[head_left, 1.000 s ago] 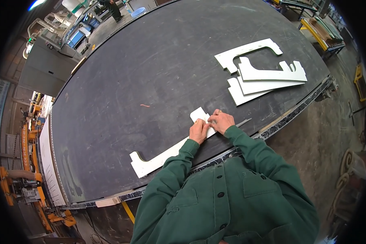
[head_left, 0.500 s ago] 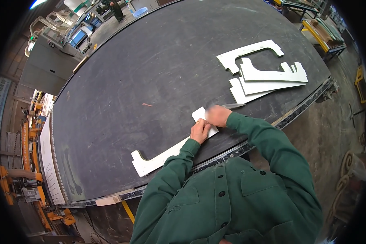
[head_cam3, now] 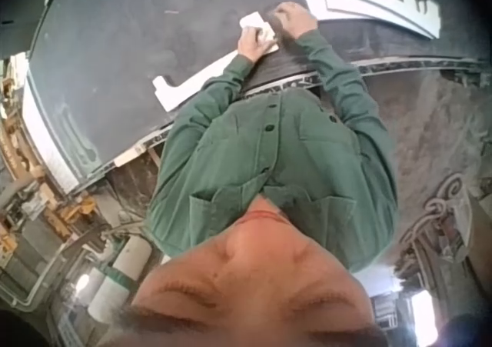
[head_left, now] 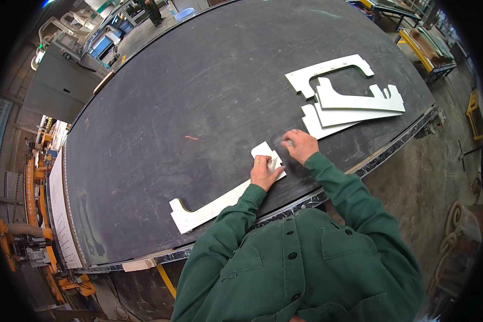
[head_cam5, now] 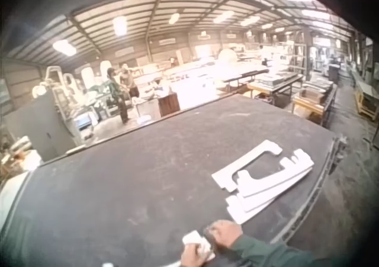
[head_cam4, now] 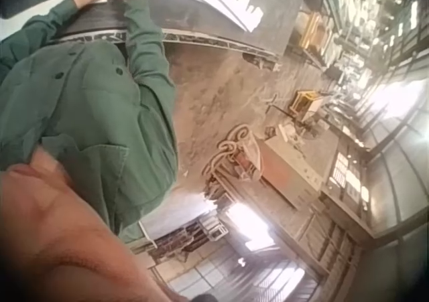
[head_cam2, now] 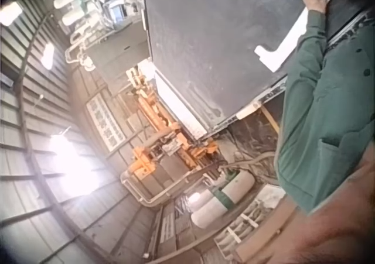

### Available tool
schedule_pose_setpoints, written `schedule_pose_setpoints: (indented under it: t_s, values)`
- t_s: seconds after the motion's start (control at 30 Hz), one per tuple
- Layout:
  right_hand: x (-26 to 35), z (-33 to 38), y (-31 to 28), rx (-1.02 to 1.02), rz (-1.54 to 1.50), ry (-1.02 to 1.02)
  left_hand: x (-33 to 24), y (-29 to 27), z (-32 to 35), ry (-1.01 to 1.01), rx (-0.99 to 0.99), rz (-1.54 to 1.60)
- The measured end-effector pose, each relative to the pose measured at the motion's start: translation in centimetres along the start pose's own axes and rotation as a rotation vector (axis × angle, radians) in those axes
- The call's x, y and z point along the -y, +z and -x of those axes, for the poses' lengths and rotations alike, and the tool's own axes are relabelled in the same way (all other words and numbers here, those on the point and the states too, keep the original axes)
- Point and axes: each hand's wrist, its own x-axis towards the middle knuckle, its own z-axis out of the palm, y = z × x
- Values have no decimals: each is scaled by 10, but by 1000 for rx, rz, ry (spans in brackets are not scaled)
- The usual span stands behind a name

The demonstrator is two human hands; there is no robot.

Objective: Peeling protective film and wiping wooden furniture components on a factory workbench.

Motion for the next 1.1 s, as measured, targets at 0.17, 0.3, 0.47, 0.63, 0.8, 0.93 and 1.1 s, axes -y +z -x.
schedule_pose_setpoints:
  t_s: [0.17, 0.3, 0.47, 0.63, 0.8, 0.93, 1.1]
  values:
    - [6, 20, 4, 487, -100, 500, 4, 6, -10, -87, 67, -168]
    - [8, 27, 12, 516, -174, 506, 3, 1, -18, -137, 123, -100]
    - [22, 29, 22, 438, -12, 510, 8, 5, -16, -159, 164, -51]
    - [17, 36, 33, 341, -82, 536, 6, 18, -10, -168, 22, -204]
    - [17, 36, 34, 340, -73, 590, 11, 15, -2, -78, -70, -59]
    - [17, 36, 34, 326, -76, 593, 14, 14, 2, -181, -187, 122]
    - [15, 36, 33, 337, -87, 607, 8, 15, 10, -460, -328, 461]
